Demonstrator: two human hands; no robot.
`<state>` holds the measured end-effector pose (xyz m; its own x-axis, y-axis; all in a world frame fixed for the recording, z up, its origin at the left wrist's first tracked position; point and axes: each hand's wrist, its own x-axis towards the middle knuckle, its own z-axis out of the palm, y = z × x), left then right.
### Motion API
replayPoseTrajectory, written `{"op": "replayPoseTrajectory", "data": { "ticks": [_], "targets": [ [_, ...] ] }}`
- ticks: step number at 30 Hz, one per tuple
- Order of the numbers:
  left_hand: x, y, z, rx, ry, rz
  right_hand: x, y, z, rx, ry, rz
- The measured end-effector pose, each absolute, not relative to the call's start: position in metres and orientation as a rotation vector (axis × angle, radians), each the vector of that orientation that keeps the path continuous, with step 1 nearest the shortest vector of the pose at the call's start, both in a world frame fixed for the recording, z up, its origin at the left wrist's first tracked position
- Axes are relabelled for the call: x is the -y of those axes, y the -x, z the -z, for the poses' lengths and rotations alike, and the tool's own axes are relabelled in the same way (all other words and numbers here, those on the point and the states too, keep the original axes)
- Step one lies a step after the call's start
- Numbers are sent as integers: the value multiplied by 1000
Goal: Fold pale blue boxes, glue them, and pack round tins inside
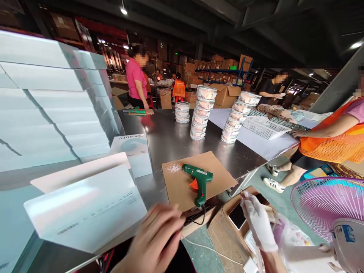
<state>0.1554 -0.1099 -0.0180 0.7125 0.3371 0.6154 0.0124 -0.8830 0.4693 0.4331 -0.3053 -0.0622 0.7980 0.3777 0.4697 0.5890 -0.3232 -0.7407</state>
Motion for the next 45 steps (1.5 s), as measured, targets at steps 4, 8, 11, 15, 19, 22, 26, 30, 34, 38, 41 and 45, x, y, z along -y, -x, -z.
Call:
{"op": "replayPoseTrajectory", "data": {
  "ticks": [4, 8, 11, 15, 19, 22, 26, 30, 34, 38, 41, 45],
  "targets": [
    [91, -274, 12, -268, -2732, -615, 260, -468, 61, 1082, 2092, 157],
    [70, -357, 18, -246, -2853, -368, 230, -505, 47, 1385, 2293, 138],
    [53, -379, 28, -340, -2899, -255, 207, -531, 41, 1561, 2462, 143],
    [36, -385, 38, -476, -2911, -230, 173, -552, 47, 1776, 2557, 136],
    [32, -388, 39, -500, -2920, -220, 154, -556, 60, 1949, 2512, 130],
    [32, -390, 39, -525, -2925, -209, 154, -559, 68, 2020, 2448, 147],
    [32, -391, 41, -548, -2939, -204, 152, -566, 77, 2058, 2370, 185],
    [31, -391, 42, -560, -2952, -201, 136, -567, 86, 2090, 2278, 197],
    [29, -391, 43, -594, -2951, -200, 125, -562, 88, 2082, 2198, 219],
    [30, -390, 43, -621, -2937, -206, 141, -564, 80, 2037, 2201, 296],
    [30, -390, 42, -629, -2917, -226, 157, -576, 76, 1998, 2259, 357],
    [30, -390, 41, -597, -2901, -238, 157, -595, 86, 2018, 2283, 341]
  ]
}}
